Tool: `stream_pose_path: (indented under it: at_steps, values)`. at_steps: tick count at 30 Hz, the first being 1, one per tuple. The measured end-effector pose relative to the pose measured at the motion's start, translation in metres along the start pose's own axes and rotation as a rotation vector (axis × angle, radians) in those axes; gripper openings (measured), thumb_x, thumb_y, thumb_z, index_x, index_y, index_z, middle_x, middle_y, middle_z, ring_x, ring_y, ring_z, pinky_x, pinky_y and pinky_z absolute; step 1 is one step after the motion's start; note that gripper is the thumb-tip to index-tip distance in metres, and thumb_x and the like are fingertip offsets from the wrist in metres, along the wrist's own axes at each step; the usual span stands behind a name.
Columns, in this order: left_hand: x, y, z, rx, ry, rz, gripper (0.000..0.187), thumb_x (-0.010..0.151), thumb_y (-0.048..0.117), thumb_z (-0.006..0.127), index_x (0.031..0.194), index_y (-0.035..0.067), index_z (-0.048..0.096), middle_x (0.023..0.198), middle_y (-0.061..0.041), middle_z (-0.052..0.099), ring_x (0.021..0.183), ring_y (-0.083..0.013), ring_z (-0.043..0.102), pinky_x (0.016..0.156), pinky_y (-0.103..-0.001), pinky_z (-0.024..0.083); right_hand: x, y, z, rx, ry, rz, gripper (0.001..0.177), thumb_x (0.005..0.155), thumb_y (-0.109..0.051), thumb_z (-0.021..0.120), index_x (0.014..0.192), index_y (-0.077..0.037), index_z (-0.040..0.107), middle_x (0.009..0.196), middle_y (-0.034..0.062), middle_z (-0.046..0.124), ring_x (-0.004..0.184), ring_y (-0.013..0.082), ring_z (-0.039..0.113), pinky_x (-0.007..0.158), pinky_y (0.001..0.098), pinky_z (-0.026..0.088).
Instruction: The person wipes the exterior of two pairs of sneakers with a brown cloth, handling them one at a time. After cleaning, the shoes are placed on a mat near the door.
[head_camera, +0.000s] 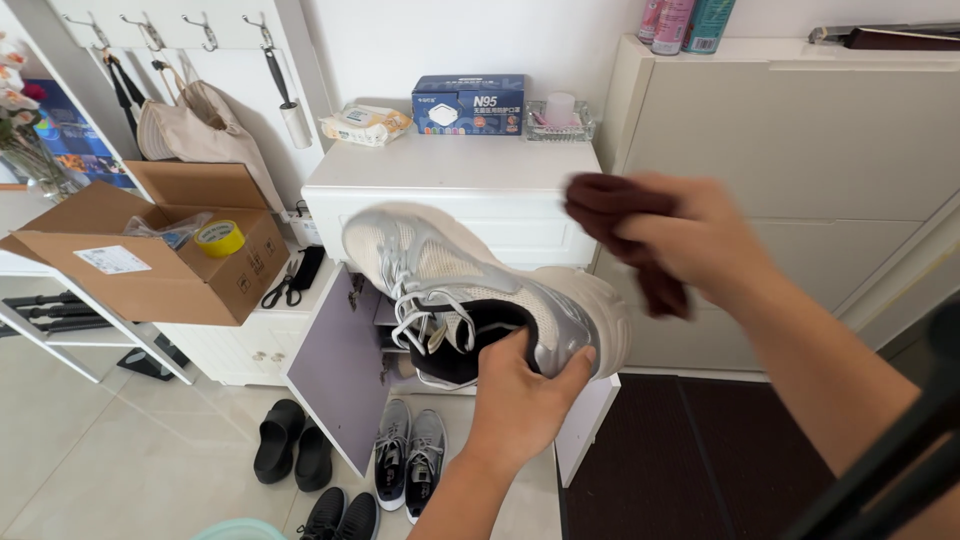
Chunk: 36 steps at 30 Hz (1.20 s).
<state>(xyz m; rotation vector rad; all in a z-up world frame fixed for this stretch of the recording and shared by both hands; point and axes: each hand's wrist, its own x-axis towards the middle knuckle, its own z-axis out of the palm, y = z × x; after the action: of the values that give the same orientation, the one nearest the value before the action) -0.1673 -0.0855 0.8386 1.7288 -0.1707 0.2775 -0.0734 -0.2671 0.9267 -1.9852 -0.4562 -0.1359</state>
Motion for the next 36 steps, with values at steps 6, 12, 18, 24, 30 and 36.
stream_pose_path:
  at_steps: [6,12,18,24,30,36]
  values:
    - [-0.001,-0.012,0.000,0.187,-0.068,0.336,0.025,0.080,0.017,0.080,0.081,-0.005,0.067,0.077,-0.018,0.068,0.067,-0.0338,0.066,0.062,-0.040,0.053,0.015,0.008,0.040,-0.264,-0.254,-0.352,0.056,0.081,0.007,0.056,0.132,-0.012,0.069,0.130,0.0071,0.067,0.120,0.0226,0.059,0.103,0.0361,0.047]
    - [0.005,-0.017,0.004,0.191,0.041,0.336,0.023,0.079,0.014,0.080,0.078,-0.005,0.067,0.077,-0.020,0.068,0.067,-0.0369,0.067,0.061,-0.043,0.051,-0.048,0.044,0.013,-0.385,0.027,-0.465,0.044,0.070,0.008,0.061,0.105,-0.011,0.079,0.113,0.0026,0.075,0.110,0.0219,0.063,0.097,0.0354,0.054]
    - [0.010,-0.017,-0.002,0.079,-0.010,0.262,0.019,0.078,0.014,0.078,0.087,-0.002,0.072,0.082,-0.017,0.073,0.071,-0.0317,0.072,0.064,-0.040,0.055,-0.094,0.070,0.018,0.112,0.092,-0.022,0.049,0.070,0.017,0.049,0.099,0.000,0.084,0.117,0.0085,0.072,0.101,0.0288,0.074,0.090,0.0420,0.060]
    - [0.000,-0.018,0.005,0.153,-0.082,0.344,0.016,0.081,0.013,0.078,0.084,-0.002,0.071,0.084,-0.019,0.071,0.073,-0.0356,0.070,0.065,-0.042,0.055,-0.047,0.046,0.019,0.013,0.220,-0.227,0.050,0.080,0.009,0.055,0.127,-0.004,0.064,0.129,0.0095,0.064,0.117,0.0231,0.063,0.103,0.0329,0.048]
    - [0.015,-0.012,0.005,0.166,0.015,0.386,0.020,0.078,0.014,0.080,0.081,-0.002,0.069,0.077,-0.019,0.069,0.067,-0.0341,0.068,0.059,-0.041,0.053,-0.089,0.054,0.052,-0.536,0.452,-0.473,0.050,0.072,0.007,0.064,0.119,-0.010,0.073,0.127,0.0065,0.066,0.114,0.0318,0.058,0.099,0.0362,0.049]
    - [0.053,-0.006,-0.005,-0.210,0.258,-0.153,0.039,0.081,0.022,0.087,0.083,-0.010,0.064,0.070,-0.012,0.066,0.061,-0.0260,0.061,0.055,-0.042,0.050,-0.124,0.078,0.057,-0.268,0.263,-0.272,0.047,0.068,0.010,0.069,0.110,-0.009,0.078,0.116,0.0075,0.073,0.106,0.0230,0.068,0.087,0.0341,0.057]
